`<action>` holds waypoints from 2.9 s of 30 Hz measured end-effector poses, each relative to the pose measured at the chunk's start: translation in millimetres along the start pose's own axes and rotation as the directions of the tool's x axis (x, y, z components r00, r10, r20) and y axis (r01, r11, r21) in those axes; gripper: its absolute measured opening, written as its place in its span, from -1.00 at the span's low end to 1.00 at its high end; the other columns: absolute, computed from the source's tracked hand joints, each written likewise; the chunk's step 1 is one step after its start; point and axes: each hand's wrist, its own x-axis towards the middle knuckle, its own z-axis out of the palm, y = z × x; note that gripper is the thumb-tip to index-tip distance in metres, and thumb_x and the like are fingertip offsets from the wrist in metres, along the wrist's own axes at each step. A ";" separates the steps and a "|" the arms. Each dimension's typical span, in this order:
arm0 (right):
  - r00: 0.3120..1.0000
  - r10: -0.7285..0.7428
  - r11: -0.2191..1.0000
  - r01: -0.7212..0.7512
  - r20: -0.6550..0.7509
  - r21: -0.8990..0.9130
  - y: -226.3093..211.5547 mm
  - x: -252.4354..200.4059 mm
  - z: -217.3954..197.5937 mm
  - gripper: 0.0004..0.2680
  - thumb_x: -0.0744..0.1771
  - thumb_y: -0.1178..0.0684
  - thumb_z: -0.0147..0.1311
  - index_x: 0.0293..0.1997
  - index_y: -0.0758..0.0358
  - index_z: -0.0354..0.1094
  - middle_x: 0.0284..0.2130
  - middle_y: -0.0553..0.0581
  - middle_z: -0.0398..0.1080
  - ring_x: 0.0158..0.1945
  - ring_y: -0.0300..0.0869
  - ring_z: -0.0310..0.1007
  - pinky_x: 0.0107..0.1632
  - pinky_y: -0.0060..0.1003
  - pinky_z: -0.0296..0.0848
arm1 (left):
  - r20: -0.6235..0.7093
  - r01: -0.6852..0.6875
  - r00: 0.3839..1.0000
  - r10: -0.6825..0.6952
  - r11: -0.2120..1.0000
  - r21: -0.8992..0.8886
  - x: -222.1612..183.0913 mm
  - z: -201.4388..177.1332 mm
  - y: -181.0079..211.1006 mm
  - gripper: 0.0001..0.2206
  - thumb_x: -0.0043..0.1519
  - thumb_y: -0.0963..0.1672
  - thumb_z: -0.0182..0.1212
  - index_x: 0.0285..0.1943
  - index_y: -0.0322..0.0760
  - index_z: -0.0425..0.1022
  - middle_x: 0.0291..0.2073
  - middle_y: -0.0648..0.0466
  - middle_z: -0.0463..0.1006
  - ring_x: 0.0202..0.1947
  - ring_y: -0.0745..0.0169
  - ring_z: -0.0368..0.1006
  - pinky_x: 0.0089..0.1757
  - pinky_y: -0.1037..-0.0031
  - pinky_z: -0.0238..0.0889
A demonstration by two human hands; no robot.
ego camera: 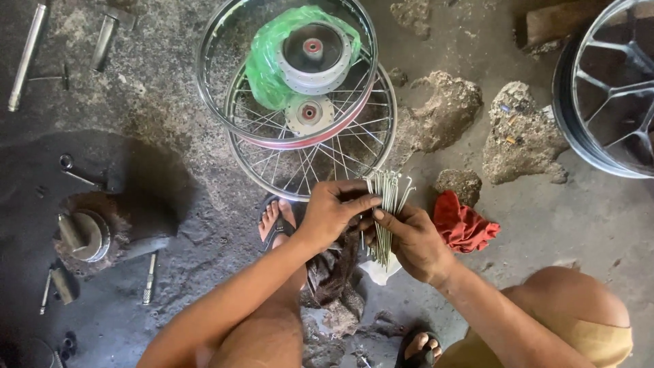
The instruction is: Sorting and aligning metal spokes in preparation for lacing a motorcycle wheel hub.
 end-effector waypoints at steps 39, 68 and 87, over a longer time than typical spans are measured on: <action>0.996 -0.051 0.998 0.054 -0.066 0.039 -1.5 -8.2 2.2 -0.88 0.20 0.28 0.03 -0.28 0.53 0.27 -0.50 0.31 0.32 -0.62 -0.04 0.37 -0.58 -0.30 0.34 | -0.095 0.042 0.995 -0.037 0.998 0.054 -2.7 2.6 -21.9 -0.83 0.02 -0.19 0.21 -0.29 -0.48 0.48 -0.52 -0.14 0.46 -0.45 0.14 0.36 -0.40 0.39 0.35; 0.985 -0.102 0.992 0.112 -0.140 0.065 2.8 -17.4 15.5 -0.91 0.23 0.25 -0.02 -0.39 0.54 0.23 -0.65 0.29 0.30 -0.65 -0.02 0.40 -0.63 -0.23 0.41 | -0.082 0.036 0.996 -0.031 0.998 0.053 -3.2 -2.5 -29.4 -0.84 -0.01 -0.20 0.26 -0.35 -0.51 0.47 -0.58 -0.07 0.42 -0.47 0.27 0.29 -0.45 0.42 0.29; 0.999 0.004 0.995 -0.001 -0.033 0.095 12.3 -11.8 0.8 -0.88 0.24 0.19 -0.02 -0.41 0.53 0.24 -0.70 0.36 0.28 -0.68 0.05 0.38 -0.67 -0.17 0.40 | -0.121 0.052 0.992 -0.045 0.997 0.057 -5.4 0.8 -23.2 -0.81 -0.08 -0.19 0.32 -0.41 -0.50 0.47 -0.63 -0.06 0.41 -0.54 0.30 0.28 -0.53 0.57 0.20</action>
